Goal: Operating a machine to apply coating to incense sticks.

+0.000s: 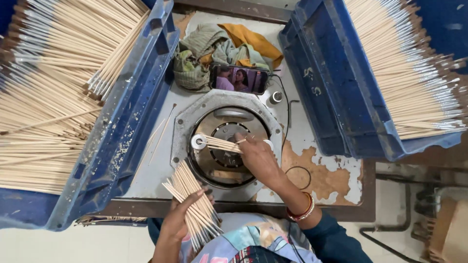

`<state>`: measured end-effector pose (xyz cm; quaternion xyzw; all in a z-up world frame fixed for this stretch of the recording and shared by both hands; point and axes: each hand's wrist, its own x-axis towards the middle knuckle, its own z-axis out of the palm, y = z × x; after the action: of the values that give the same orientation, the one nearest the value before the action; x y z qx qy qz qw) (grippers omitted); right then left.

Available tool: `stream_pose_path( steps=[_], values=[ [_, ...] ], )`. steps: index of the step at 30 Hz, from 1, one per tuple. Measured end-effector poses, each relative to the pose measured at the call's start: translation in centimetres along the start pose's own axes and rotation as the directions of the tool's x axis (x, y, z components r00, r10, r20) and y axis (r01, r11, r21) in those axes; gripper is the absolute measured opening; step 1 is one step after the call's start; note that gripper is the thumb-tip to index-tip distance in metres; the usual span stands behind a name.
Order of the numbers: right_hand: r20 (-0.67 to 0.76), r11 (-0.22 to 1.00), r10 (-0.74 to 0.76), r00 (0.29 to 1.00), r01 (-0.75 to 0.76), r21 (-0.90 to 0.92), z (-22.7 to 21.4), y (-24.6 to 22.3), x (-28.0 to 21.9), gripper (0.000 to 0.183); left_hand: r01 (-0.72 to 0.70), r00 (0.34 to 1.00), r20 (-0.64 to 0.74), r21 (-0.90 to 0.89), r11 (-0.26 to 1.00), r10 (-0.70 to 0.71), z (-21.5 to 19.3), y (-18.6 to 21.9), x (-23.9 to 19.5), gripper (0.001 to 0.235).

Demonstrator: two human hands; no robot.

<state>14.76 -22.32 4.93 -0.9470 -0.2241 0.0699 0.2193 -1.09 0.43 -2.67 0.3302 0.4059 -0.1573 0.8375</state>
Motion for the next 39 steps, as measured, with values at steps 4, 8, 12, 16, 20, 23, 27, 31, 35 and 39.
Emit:
stream_pose_path(
  steps=[4, 8, 12, 16, 20, 23, 27, 31, 35, 39],
  values=[
    [-0.062, 0.991, -0.068, 0.996, 0.074, 0.107, 0.2, 0.0, -0.6, 0.025, -0.079, 0.993, 0.098, 0.127, 0.989, 0.067, -0.3, 0.3, -0.1, 0.042],
    [-0.138, 0.924, -0.113, 0.984, 0.155, 0.351, -4.3, -4.7, -2.1, 0.034, -0.285, 0.950, 0.227, 0.358, 0.889, 0.213, 2.0, 1.0, -2.1, 0.044],
    [0.112, 0.819, -0.358, 0.927, 0.254, 0.515, -4.9, -3.5, -3.5, 0.035, -0.474, 0.825, 0.514, 0.399, 0.785, 0.236, 2.6, 2.4, -0.8, 0.045],
    [-0.202, 0.919, -0.056, 0.978, 0.130, 0.372, -5.3, -0.1, -3.8, 0.027, -0.140, 0.983, 0.152, 0.269, 0.953, 0.102, 2.7, 2.2, 0.3, 0.037],
    [-0.061, 1.000, -0.019, 0.998, 0.019, -0.003, -2.7, -0.6, 0.2, 0.035, 0.010, 0.996, 0.087, 0.063, 0.998, -0.015, -0.3, 0.3, 1.2, 0.035],
    [0.054, 0.999, 0.041, 0.998, -0.041, -0.003, -1.0, -0.3, 0.2, 0.049, -0.091, 0.995, 0.034, 0.013, 0.996, 0.091, -0.8, -0.1, 0.1, 0.038],
    [-0.039, 0.997, -0.045, 0.998, 0.048, 0.059, 0.1, 0.0, 0.1, 0.037, -0.039, 0.998, 0.058, 0.060, 0.997, 0.035, -0.3, 0.2, -0.4, 0.038],
    [-0.280, 0.894, -0.265, 0.923, 0.344, 0.287, -3.5, -3.7, -1.3, 0.039, -0.240, 0.967, 0.143, 0.250, 0.938, 0.209, 2.5, 1.1, -2.7, 0.039],
    [0.155, 0.843, -0.285, 0.946, 0.171, 0.510, -4.3, -4.6, -3.0, 0.033, -0.545, 0.839, 0.412, 0.626, 0.558, 0.356, 1.6, 1.9, -1.1, 0.033],
    [0.069, 0.885, -0.217, 0.974, 0.166, 0.434, -6.0, -1.9, -3.5, 0.027, -0.295, 0.917, 0.380, 0.442, 0.847, 0.121, 1.6, 1.7, -0.6, 0.039]
  ],
)
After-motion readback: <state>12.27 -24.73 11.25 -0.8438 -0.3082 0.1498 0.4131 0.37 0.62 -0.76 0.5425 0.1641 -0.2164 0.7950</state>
